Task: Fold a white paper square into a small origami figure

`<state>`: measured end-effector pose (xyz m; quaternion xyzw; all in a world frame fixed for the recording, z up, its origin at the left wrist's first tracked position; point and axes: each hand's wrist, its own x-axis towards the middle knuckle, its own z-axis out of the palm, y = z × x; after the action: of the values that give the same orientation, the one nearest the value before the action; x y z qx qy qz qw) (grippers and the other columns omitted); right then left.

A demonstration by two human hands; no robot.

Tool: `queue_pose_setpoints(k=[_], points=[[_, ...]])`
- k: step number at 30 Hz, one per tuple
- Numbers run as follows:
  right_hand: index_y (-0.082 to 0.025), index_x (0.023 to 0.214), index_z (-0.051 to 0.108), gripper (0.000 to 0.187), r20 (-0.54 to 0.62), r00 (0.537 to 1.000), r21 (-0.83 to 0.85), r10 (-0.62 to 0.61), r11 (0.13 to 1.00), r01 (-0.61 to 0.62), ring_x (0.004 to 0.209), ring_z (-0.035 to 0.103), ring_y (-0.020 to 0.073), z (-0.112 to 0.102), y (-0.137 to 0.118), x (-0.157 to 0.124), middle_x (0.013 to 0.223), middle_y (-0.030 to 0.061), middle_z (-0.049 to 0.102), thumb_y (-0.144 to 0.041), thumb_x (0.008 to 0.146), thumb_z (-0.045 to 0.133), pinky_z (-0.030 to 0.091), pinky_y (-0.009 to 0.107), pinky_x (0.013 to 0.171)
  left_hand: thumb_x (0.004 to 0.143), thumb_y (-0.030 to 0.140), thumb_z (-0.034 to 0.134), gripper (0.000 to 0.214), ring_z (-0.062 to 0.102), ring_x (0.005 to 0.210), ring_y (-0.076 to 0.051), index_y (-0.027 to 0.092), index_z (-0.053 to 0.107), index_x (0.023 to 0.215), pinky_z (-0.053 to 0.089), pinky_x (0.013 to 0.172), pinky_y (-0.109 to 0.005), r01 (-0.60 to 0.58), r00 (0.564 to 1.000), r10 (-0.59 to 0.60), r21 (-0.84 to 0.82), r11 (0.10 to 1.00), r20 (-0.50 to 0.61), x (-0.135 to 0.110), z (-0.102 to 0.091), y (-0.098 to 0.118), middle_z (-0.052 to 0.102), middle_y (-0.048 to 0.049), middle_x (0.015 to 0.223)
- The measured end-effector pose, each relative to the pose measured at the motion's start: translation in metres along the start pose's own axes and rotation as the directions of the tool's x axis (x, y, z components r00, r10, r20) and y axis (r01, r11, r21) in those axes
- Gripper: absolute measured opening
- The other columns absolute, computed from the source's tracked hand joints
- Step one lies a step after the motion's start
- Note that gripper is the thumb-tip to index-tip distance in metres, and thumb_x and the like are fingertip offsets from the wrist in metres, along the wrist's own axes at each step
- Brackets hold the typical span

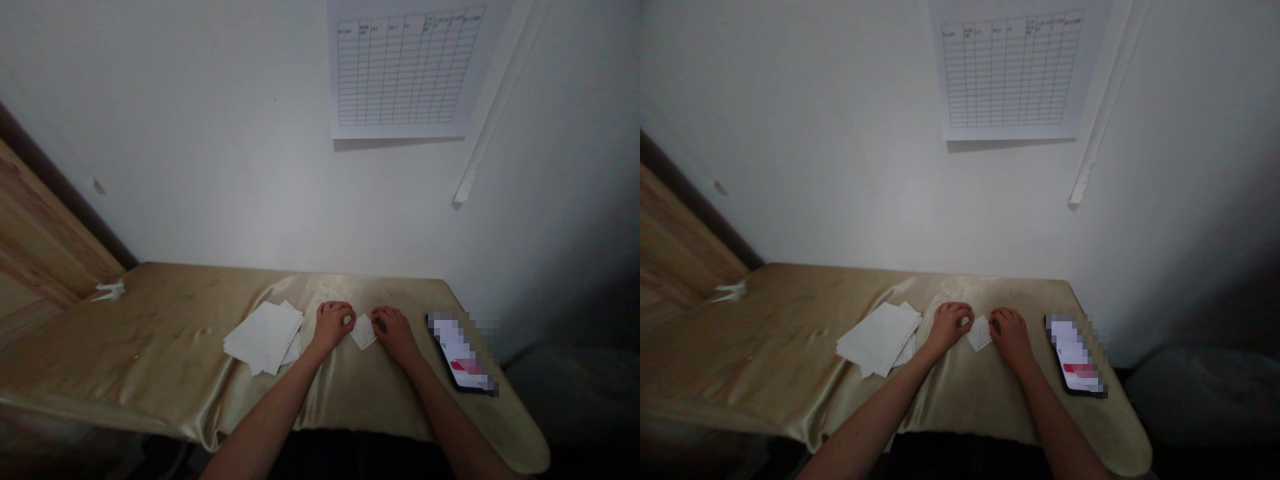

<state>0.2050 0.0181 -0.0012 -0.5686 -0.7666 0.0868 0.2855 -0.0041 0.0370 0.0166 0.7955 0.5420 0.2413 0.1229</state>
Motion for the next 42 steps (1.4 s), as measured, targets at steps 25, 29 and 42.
queue_pose_setpoints(k=[25,29,42], points=[[-0.024,0.102,0.064,0.039,0.049,0.997,0.048,-0.054,0.998,0.051,0.119,0.05,0.0272,0.0,0.002,-0.006,0.123,0.0077,0.06,-0.037,0.068,0.077,0.036,0.044,0.105,0.057,0.052,0.085,0.066,0.037,0.136,-0.035,0.03,0.06,0.113,0.008,0.116,-0.065,-0.067,0.978,0.069,-0.014,0.998,0.197,-0.008,-0.009,-0.003,0.052,-0.0038,0.139],[-0.024,0.103,0.064,0.042,0.058,0.997,0.05,-0.056,0.997,0.053,0.12,0.05,0.0275,-0.002,0.0,-0.007,0.124,0.008,0.059,-0.037,0.066,0.078,0.036,0.044,0.106,0.055,0.053,0.085,0.068,0.035,0.137,-0.035,0.03,0.059,0.114,0.007,0.116,-0.066,-0.075,0.975,0.077,-0.019,0.997,0.209,-0.009,-0.011,-0.002,0.051,-0.0044,0.139],[-0.025,0.108,0.065,0.046,0.085,0.995,0.081,-0.047,0.996,0.04,0.124,0.047,0.0278,-0.003,0.003,-0.01,0.128,0.0077,0.058,-0.04,0.067,0.08,0.036,0.044,0.107,0.053,0.058,0.087,0.07,0.036,0.136,-0.035,0.028,0.06,0.111,0.007,0.115,-0.066,-0.113,0.977,0.119,-0.042,0.993,0.177,-0.01,-0.007,-0.009,0.052,-0.0052,0.14]])
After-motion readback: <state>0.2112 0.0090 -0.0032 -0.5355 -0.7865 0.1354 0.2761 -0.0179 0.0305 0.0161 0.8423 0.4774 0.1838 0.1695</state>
